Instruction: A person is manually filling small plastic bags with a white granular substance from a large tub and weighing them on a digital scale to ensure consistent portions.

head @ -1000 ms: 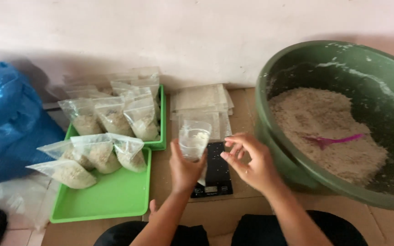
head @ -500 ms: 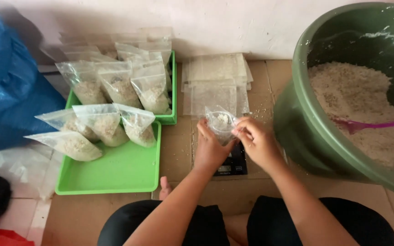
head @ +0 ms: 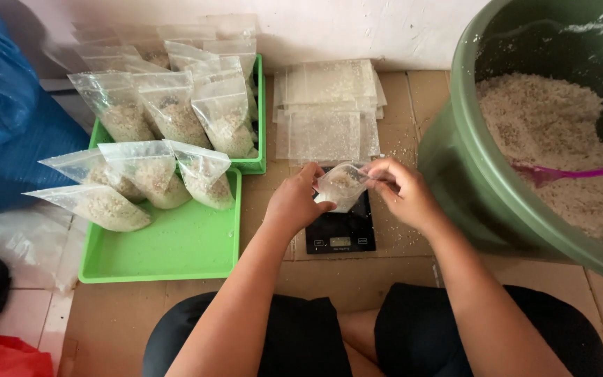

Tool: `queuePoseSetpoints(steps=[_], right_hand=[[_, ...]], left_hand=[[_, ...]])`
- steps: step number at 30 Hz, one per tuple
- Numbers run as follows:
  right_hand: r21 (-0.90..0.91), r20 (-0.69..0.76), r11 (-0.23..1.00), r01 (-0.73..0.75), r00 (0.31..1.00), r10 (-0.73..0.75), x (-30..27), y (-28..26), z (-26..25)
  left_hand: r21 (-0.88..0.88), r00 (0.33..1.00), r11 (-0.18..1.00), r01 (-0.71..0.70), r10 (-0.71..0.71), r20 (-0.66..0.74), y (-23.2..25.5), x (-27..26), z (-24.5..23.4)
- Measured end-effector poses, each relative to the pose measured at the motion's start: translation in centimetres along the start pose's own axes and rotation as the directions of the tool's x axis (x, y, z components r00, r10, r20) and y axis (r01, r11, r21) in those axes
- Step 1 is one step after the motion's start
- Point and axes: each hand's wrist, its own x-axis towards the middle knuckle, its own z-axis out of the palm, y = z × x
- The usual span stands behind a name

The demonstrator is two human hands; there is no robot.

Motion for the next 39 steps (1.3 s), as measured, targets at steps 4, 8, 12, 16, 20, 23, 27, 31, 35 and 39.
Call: queuePoseSetpoints(steps=[4,8,12,16,20,23,27,31,35,39], right_hand=[[0.024,0.035,0.999,-0.047,0.998,0.046,0.0,-0.6,-0.2],[-0.009,0.071,1.0,-0.028,0.997,0.028,-0.1,-0.5,-0.1],[-0.043,0.06,0.999,0.013,0.998,-0.01,0.0,-0.4,-0.3],[-0.084,0.049,0.996,0.014,0.999,-0.01,0.1,-0.6,-0.5],[-0.124,0.062,0.992,0.03,0.998,-0.022,0.0,-1.2,-0.7],[-0.117,0.062,0.992,0.047,0.997,-0.04,0.1,-1.4,-0.7],[-0.115,0.064,0.992,0.056,0.997,-0.049,0.2,-1.6,-0.7],[-0.109,0.067,0.993,0.05,0.997,-0.043,0.2,-1.2,-0.8],[-0.111,0.091,0.993,0.047,0.995,-0.037,0.2,-0.9,-1.0],[-0.116,0.101,0.992,0.05,0.994,-0.039,0.2,-1.2,-1.1]], left_hand=[[0.069,0.999,0.997,0.019,-0.022,0.045,-0.7,0.6,0.9],[0.097,0.996,0.995,0.026,-0.034,0.077,-0.3,0.6,0.5],[0.1,0.996,0.995,0.025,-0.033,0.079,0.6,0.2,-0.2],[0.108,0.994,0.994,0.036,-0.047,0.101,-0.9,0.8,0.8],[0.111,0.994,0.993,0.028,-0.039,0.103,-0.9,0.8,0.7],[0.112,0.994,0.994,0.013,-0.026,0.111,-0.9,0.8,0.6],[0.113,0.994,0.994,-0.005,-0.008,0.113,-0.7,0.8,0.6],[0.094,0.992,0.996,0.006,-0.018,0.126,-0.7,0.8,0.6],[0.094,0.992,0.996,-0.009,-0.002,0.124,-0.6,0.6,0.4],[0.098,0.992,0.995,-0.008,-0.004,0.125,-0.5,0.6,0.4]])
